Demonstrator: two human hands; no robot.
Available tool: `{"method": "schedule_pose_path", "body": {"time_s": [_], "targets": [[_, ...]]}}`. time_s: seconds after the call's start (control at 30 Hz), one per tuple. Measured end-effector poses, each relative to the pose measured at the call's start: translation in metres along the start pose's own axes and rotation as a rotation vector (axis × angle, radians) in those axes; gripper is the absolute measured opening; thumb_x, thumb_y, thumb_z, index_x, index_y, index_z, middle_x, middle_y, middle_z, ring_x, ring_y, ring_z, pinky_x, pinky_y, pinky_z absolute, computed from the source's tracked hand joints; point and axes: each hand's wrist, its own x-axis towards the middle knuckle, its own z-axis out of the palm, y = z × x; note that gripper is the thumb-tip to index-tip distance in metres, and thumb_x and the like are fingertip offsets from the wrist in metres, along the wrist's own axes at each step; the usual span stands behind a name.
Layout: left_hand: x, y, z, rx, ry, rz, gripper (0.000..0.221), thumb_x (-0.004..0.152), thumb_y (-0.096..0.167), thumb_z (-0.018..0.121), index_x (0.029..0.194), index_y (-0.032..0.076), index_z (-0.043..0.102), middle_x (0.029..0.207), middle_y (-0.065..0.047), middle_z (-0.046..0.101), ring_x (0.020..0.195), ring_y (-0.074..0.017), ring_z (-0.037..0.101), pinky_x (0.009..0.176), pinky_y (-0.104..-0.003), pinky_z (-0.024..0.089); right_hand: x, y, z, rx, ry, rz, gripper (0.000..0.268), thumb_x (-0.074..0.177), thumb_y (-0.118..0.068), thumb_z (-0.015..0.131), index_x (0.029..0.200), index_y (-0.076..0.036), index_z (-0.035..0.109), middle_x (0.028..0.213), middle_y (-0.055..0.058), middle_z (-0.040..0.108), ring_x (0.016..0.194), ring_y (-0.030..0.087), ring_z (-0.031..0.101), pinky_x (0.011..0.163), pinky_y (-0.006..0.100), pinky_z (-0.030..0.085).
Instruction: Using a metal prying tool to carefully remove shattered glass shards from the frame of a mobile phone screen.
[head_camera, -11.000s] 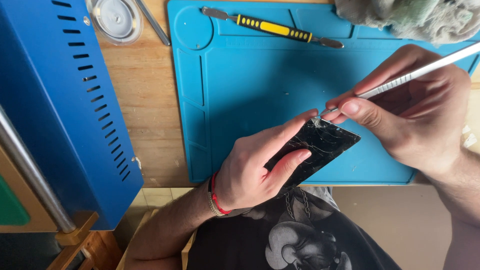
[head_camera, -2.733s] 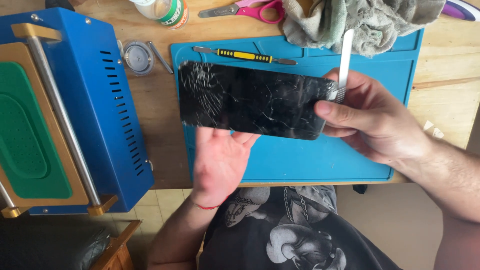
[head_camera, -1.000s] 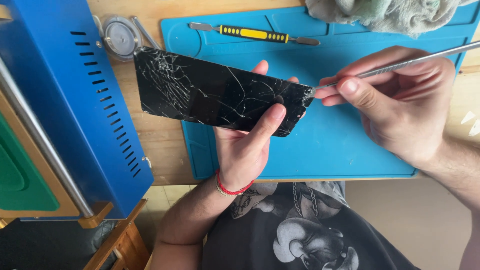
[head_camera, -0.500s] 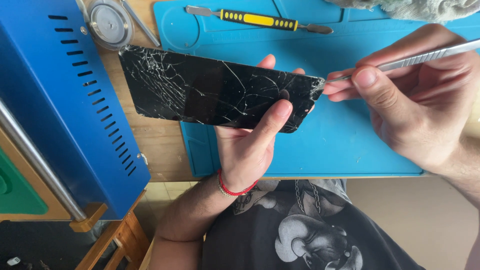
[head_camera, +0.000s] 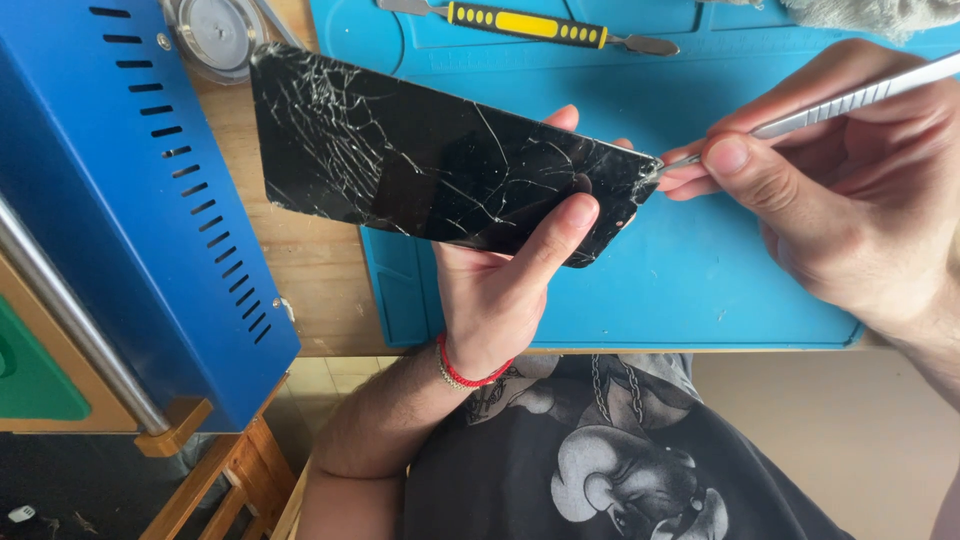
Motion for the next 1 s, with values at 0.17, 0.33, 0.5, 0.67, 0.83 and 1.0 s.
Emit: {"method": "schedule_pose_path", "body": {"time_s": [0.17,0.33,0.5,0.67,0.83,1.0], "targets": [[0.002,0.007,0.003,0.075,0.011,-0.007,0.040,0.112,0.003,0.074,0.150,-0.001,0.063,0.158,-0.020,0.066,0.131,-0.0407,0.078,0.122,-0.056,0.068,0.003,-0.007,0.000,-0.034,-0.028,0.035,0.014,0.114,0.008,0.067,0.106,0.018,0.068,0.106,0.027,0.077,0.098,0.032,0.083,0.092,0.034,0.071],[0.003,0.009,0.004,0.126,0.013,-0.024,0.038,0.109,0.003,0.075,0.145,-0.003,0.064,0.156,-0.023,0.066,0.127,-0.0376,0.079,0.118,-0.052,0.070,0.004,-0.004,-0.003,0.017,-0.044,0.071,0.009,0.111,0.009,0.069,0.107,0.017,0.066,0.105,0.027,0.077,0.097,0.032,0.083,0.092,0.033,0.071],[0.006,0.016,0.004,0.267,-0.028,0.031,0.024,0.110,0.011,0.077,0.133,0.005,0.074,0.140,-0.018,0.076,0.147,-0.0282,0.070,0.128,-0.042,0.065,0.007,-0.002,-0.006,0.027,-0.072,0.058,0.008,0.108,0.010,0.071,0.106,0.017,0.066,0.101,0.027,0.076,0.093,0.032,0.083,0.088,0.033,0.071],[0.008,0.019,0.007,0.296,-0.078,0.044,0.019,0.112,0.013,0.075,0.130,0.006,0.076,0.130,-0.013,0.080,0.152,-0.0279,0.067,0.134,-0.043,0.062,0.010,0.004,-0.010,0.072,-0.097,0.037,0.010,0.103,0.012,0.073,0.104,0.016,0.064,0.098,0.028,0.076,0.094,0.034,0.084,0.086,0.034,0.072],[0.006,0.014,0.009,0.161,-0.023,-0.041,0.047,0.105,0.004,0.078,0.149,-0.002,0.060,0.159,-0.025,0.064,0.120,-0.0420,0.081,0.105,-0.052,0.075,0.013,-0.004,-0.011,-0.005,-0.150,0.047,0.008,0.098,0.008,0.079,0.099,0.012,0.072,0.092,0.022,0.080,0.087,0.026,0.084,0.082,0.028,0.068],[0.008,0.015,0.009,0.247,-0.022,0.024,0.032,0.106,0.008,0.079,0.136,0.001,0.070,0.147,-0.019,0.071,0.130,-0.0352,0.078,0.119,-0.046,0.068,0.009,0.003,-0.011,0.071,-0.157,0.024,0.014,0.098,0.007,0.075,0.106,0.014,0.067,0.096,0.025,0.078,0.091,0.030,0.084,0.083,0.032,0.072]]}}
